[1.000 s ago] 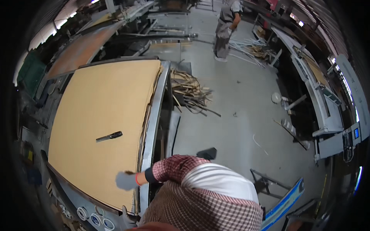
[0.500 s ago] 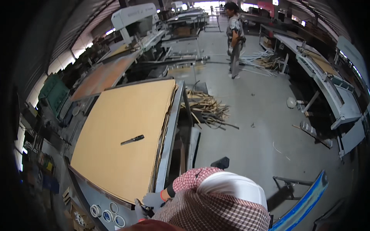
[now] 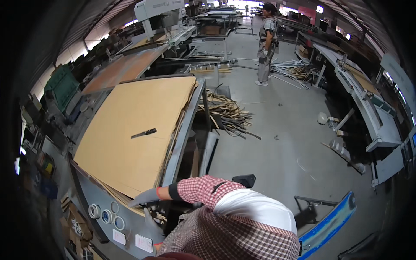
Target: Processing large panels using industrial machinery, including trimming with a knife and applying adhesive components.
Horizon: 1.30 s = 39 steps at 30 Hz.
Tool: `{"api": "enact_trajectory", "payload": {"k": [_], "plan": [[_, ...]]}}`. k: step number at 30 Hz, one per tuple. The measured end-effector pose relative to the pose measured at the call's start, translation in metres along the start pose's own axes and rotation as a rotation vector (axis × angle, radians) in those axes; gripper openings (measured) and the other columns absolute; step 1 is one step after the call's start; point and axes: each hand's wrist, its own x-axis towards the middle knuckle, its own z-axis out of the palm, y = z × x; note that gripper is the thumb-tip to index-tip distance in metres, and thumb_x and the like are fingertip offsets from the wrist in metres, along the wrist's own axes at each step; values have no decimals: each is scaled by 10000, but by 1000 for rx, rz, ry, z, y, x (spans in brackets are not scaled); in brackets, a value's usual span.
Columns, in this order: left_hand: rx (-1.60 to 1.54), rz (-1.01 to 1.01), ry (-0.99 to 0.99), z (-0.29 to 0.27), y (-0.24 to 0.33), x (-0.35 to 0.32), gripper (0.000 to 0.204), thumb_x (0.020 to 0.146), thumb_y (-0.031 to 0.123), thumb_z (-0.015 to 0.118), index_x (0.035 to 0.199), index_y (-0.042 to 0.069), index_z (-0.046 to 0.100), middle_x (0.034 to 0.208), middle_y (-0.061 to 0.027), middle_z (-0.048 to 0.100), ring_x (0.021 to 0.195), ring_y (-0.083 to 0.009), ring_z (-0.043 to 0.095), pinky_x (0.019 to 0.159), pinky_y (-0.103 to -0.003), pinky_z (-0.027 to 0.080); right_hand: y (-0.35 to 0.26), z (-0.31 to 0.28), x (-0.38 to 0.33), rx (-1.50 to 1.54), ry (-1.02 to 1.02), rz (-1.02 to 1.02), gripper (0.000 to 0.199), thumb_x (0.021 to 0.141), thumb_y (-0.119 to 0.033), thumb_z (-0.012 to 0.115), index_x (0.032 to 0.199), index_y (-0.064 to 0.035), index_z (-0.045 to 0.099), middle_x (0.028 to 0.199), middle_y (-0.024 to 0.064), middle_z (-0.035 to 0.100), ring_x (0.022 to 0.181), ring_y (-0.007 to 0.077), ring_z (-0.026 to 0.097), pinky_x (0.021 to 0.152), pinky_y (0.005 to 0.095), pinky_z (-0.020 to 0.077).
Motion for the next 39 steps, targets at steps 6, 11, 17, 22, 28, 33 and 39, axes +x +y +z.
{"api": "enact_trajectory", "payload": {"k": [6,11,17,22,28,33,39], "plan": [[201,148,-283,48,24,-38,536,1014,434,334,1332,6,394,1082,-130,573,955,-253,554,843,-352,456,3,-25,35,-590,-298,-335,647,680,-275,698,1230,15,521,979,189,653,772,230,600,556,391,491],[-775,164,-250,82,102,-49,732,959,576,344,1452,43,250,1423,-167,371,1256,-276,410,1098,-387,282,-89,-55,-135,-917,-292,-387,816,680,-52,570,1425,5,243,1195,287,487,1065,414,541,890,450,457],[-932,462,-958,65,179,77,774,919,526,484,1427,-23,283,1464,-252,297,1359,-351,295,1136,-465,239,-32,-165,-327,-1052,229,-533,715,736,-59,616,1396,-41,341,1181,226,531,1021,397,552,870,440,467],[-167,1124,-372,261,170,116,378,846,208,635,1166,16,570,1216,-185,569,1108,-250,556,952,-379,474,103,-232,-423,-1187,627,-123,633,790,-88,598,1380,-31,376,1260,232,511,1080,379,545,922,440,449],[-443,-254,-999,657,-7,153,127,788,84,621,894,20,650,819,-47,645,712,-141,620,665,-278,527,241,-252,-549,-331,1119,516,656,839,-249,561,1419,-43,334,1223,231,522,1055,397,535,910,472,425],[-334,-649,-899,805,-223,131,152,782,161,651,850,29,617,675,-50,584,588,-168,581,562,-312,504,246,-211,-639,-642,1046,1019,687,835,-277,562,1431,-45,312,1211,234,519,1049,406,529,904,476,421],[-365,-1009,-855,894,-351,151,181,787,150,644,901,9,630,694,-54,584,603,-175,577,562,-305,478,205,-265,-667,-630,970,1238,737,810,-282,589,1443,-49,290,1209,240,509,1040,411,521,894,479,420]]}}
